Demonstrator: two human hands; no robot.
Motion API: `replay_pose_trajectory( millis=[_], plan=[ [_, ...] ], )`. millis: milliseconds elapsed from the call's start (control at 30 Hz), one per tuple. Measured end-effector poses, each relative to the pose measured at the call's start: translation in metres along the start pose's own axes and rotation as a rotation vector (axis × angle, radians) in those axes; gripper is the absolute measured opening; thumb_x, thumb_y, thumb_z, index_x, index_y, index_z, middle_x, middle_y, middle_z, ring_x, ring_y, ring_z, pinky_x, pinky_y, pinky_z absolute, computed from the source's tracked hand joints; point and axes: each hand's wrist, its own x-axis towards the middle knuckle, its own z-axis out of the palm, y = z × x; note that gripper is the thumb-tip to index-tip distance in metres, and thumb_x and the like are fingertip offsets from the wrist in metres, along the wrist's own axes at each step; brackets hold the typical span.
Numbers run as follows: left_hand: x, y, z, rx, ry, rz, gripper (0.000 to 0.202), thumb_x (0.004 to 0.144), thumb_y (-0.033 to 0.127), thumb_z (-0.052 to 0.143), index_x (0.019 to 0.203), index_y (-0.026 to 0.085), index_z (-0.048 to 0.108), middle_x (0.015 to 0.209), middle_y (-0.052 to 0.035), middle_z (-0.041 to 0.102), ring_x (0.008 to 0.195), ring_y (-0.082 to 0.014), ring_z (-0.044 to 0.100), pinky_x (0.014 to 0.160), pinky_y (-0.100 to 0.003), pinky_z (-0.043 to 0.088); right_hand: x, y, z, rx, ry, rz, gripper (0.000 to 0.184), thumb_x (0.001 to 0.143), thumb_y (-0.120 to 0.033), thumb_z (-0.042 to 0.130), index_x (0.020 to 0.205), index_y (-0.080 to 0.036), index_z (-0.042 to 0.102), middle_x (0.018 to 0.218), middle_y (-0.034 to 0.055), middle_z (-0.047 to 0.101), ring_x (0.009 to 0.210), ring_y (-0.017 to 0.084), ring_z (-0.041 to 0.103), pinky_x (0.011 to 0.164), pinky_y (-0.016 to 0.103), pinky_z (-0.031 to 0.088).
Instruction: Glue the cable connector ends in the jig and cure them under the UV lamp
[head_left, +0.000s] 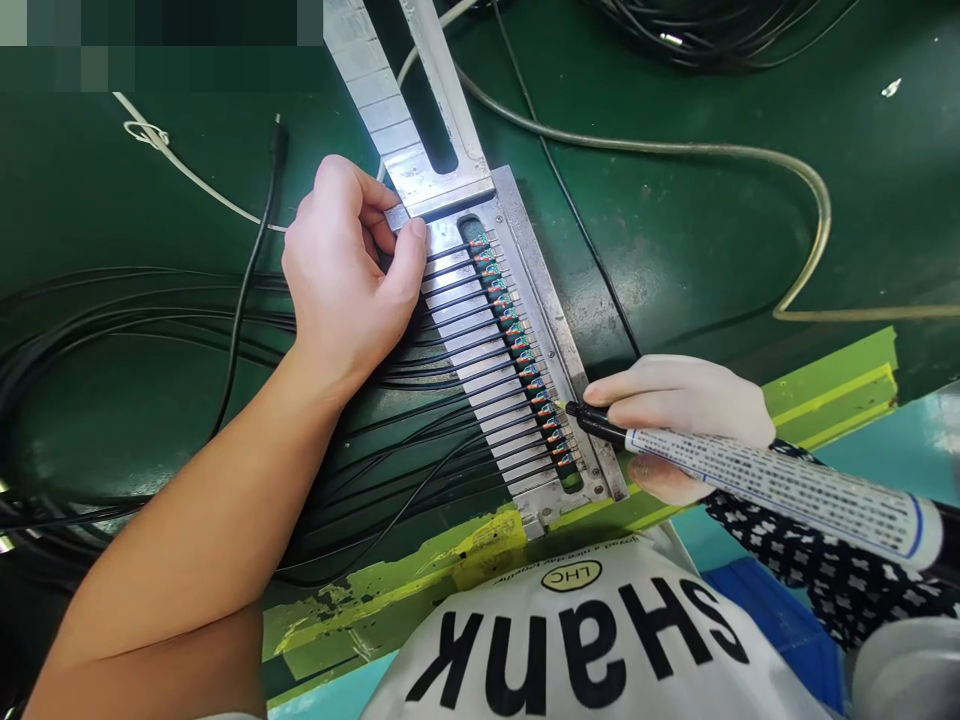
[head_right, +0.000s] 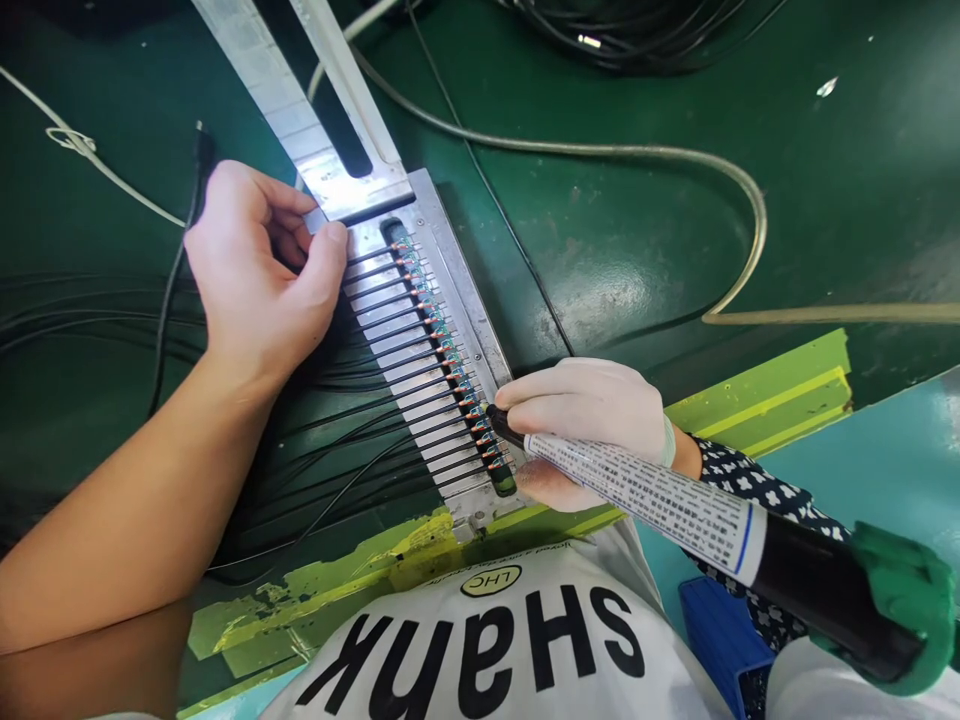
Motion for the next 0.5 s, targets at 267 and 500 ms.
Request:
replay_pose_trajectory(
  millis=[267,500],
  plan=[
    [-0.005,-0.011,-0.002,-0.001,-0.3,-0.022,0.057,0.049,0.053,0.049,0.103,0.052,0.065,0.059,-0.0142,0.045,0.128,-0.0439,0.042,0.075,-0.047,0.019,0.002,0.001,0.001,-0.007,0.015,-0.022,0.019,0.086,-0.031,0.072,0.099,-0.018,0.072,0.097,0.0116,0.079,0.079,0.022,0.075,0.063,0.034,0.062],
    [-0.003,0.001,-0.003,-0.072,-0.038,0.025,0.074,0.055,0.053,0.056,0.128,0.048,0.05,0.075,-0.0135,0.055,0.127,-0.041,0.046,0.08,-0.053,0.026,-0.001,0.002,0.001,-0.005,0.009,-0.011,0.023,0.085,-0.034,0.075,0.102,-0.019,0.072,0.1,0.0107,0.078,0.08,0.023,0.076,0.064,0.034,0.062]
  ],
)
